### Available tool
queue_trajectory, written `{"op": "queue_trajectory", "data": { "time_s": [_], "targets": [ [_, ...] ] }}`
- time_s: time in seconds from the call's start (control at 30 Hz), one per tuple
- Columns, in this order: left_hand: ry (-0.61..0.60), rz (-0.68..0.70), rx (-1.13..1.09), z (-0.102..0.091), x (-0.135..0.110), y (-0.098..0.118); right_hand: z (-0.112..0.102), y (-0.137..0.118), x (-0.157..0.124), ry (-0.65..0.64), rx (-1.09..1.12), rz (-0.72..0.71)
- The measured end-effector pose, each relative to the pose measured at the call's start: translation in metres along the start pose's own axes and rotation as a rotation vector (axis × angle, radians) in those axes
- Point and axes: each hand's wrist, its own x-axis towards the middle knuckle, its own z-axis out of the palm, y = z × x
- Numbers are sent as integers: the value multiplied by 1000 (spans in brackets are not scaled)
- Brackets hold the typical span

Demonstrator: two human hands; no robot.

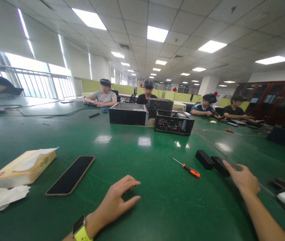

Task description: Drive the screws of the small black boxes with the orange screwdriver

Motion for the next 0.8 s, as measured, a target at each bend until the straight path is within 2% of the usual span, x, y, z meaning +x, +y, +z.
{"op": "queue_trajectory", "data": {
  "time_s": [0.1,0.2,0.33,0.43,0.5,0.6,0.7,0.8],
  "targets": [
    [-18,0,-13,1,0,1,4,-22,-12,-38,-17,-93],
    [-53,-6,-16,2,-1,3,20,-40,-23,-90,-26,-170],
    [-75,-12,2,3,-1,3,37,-51,-31,-109,-14,-192],
    [-65,-6,16,3,-1,3,34,-53,-36,-85,49,-209],
    [-53,-6,24,3,-1,3,29,-58,-45,-89,131,-284],
    [-10,-6,30,2,0,4,25,-72,-82,-196,286,-524],
    [57,-7,46,0,0,5,31,-93,-141,-423,407,-828],
    [81,-17,71,-3,0,3,38,-112,-201,-622,446,-1061]
  ]
}}
